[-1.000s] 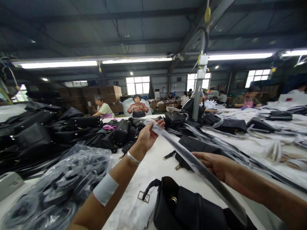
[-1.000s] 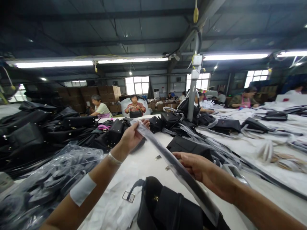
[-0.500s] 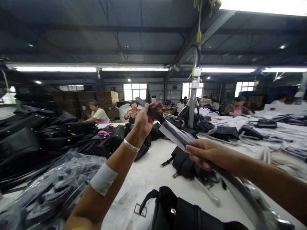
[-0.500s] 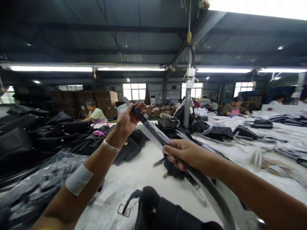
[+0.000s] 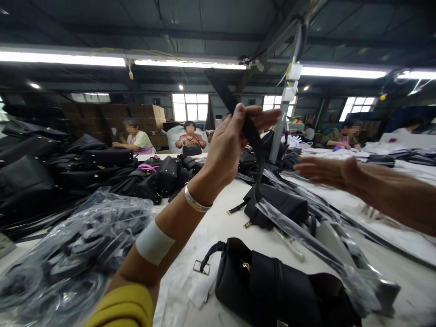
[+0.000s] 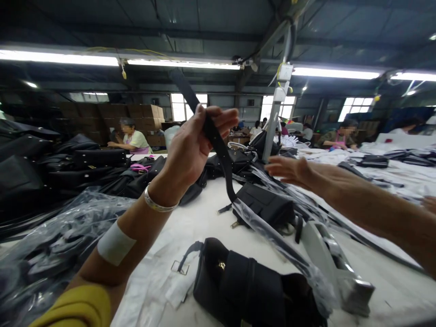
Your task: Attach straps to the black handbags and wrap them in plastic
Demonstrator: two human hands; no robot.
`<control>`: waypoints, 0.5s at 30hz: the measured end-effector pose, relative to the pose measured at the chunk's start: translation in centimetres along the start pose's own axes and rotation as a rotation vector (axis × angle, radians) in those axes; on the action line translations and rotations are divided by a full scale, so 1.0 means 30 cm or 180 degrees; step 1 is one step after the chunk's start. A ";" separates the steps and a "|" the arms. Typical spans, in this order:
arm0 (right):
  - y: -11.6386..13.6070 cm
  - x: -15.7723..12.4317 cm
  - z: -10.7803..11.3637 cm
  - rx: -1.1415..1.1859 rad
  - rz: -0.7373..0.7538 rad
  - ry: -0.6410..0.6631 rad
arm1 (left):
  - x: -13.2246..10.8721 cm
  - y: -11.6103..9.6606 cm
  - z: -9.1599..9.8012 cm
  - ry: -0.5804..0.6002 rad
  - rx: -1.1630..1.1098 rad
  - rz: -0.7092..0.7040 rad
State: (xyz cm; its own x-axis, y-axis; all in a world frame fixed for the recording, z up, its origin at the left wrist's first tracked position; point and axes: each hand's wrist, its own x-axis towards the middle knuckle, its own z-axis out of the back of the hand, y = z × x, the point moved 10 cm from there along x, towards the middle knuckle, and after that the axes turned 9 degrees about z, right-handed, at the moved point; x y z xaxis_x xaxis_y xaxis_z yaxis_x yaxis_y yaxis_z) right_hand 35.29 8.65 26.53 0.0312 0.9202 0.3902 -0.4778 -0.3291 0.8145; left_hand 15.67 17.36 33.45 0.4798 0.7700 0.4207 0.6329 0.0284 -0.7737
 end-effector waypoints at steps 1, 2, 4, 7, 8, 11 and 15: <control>0.099 0.044 -0.049 0.0047 0.0323 0.0166 | -0.016 0.006 -0.046 0.0010 0.0035 0.0110; 0.194 0.075 -0.098 0.0143 0.0672 0.0283 | -0.033 0.011 -0.082 -0.0002 0.0081 0.0206; 0.325 0.105 -0.181 0.0427 0.1137 0.0342 | -0.066 0.015 -0.115 -0.0116 0.0192 0.0353; 0.379 0.106 -0.233 0.0653 0.1365 0.0071 | -0.112 0.006 -0.057 -0.0397 0.0359 0.0379; 0.364 0.103 -0.237 0.0661 0.1334 -0.0007 | -0.131 0.003 -0.010 -0.0476 0.0402 0.0326; 0.267 0.094 -0.208 0.0639 0.1122 -0.0228 | -0.226 0.024 0.197 -0.0602 0.0744 0.0120; 0.082 0.096 -0.153 0.0711 0.0498 -0.0296 | -0.494 0.196 0.601 -0.1443 0.2488 0.0671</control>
State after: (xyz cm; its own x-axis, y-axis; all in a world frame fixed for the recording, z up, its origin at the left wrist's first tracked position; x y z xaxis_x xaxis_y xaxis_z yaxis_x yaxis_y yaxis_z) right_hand 30.18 11.45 27.68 0.0576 0.8346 0.5479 -0.2782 -0.5137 0.8116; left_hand 1.33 17.61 14.13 0.1506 0.9791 0.1369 -0.1090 0.1541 -0.9820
